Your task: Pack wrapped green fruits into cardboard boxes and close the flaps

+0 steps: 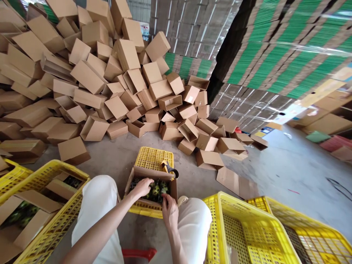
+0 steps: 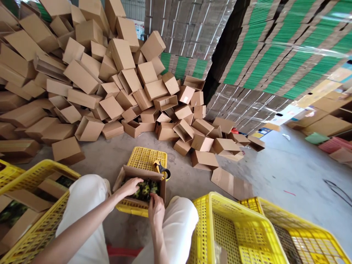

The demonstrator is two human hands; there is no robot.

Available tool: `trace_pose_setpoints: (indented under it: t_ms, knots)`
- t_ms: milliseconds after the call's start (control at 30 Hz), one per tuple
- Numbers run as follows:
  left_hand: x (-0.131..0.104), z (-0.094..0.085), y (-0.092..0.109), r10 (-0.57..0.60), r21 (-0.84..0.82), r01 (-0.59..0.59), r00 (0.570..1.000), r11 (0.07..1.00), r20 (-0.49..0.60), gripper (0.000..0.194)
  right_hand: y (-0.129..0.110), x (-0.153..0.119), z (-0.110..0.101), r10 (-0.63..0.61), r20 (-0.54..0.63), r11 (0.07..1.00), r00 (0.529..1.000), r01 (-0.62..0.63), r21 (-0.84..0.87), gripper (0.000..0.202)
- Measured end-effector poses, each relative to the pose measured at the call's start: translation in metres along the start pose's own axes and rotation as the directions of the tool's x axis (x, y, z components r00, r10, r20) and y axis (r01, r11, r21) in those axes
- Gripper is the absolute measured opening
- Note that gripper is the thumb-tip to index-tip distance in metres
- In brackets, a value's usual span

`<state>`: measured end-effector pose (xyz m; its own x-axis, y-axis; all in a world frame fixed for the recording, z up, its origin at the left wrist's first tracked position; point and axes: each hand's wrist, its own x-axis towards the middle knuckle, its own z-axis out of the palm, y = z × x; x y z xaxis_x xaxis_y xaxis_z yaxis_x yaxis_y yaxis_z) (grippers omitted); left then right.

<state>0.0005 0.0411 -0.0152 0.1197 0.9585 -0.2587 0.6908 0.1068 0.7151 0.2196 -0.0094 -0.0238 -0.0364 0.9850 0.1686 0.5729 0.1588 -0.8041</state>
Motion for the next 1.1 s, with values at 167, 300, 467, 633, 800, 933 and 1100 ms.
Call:
trace_pose_setpoints:
  t_ms: [167,300,467,633,800,933,1100]
  knots:
    - [0.027,0.016,0.006,-0.089,0.161,0.077,0.993,0.984,0.073,0.052,-0.001,-0.016,-0.001,-0.089,0.021,0.993,0.996,0.091,-0.079,0.031]
    - [0.037,0.031,0.006,-0.133,0.286,0.104,0.988,0.953,0.084,0.051,0.000,-0.020,-0.001,-0.146,0.001,0.986,0.989,0.146,-0.086,0.030]
    - [0.041,0.042,0.005,-0.138,0.367,0.112,0.989,0.923,0.047,0.042,0.004,-0.014,0.003,-0.157,-0.067,0.986,0.985,0.153,-0.060,0.030]
    - [0.045,0.042,0.007,-0.114,0.401,0.097,0.993,0.911,0.018,0.032,0.009,-0.010,0.005,-0.160,-0.062,0.987,0.985,0.158,-0.026,0.030]
    - [0.042,0.027,0.009,-0.095,0.387,0.080,0.995,0.919,0.020,0.025,0.010,-0.011,0.006,-0.150,-0.090,0.989,0.985,0.149,-0.019,0.030]
    - [0.019,0.004,0.006,-0.016,0.331,0.036,0.998,0.943,-0.063,0.031,0.013,-0.010,0.006,-0.145,-0.096,0.989,0.985,0.143,-0.027,0.029]
    - [-0.017,-0.007,0.010,-0.034,-0.324,-0.081,0.942,0.943,-0.335,0.031,0.016,-0.003,0.008,-0.141,-0.114,0.990,0.984,0.141,-0.003,0.030]
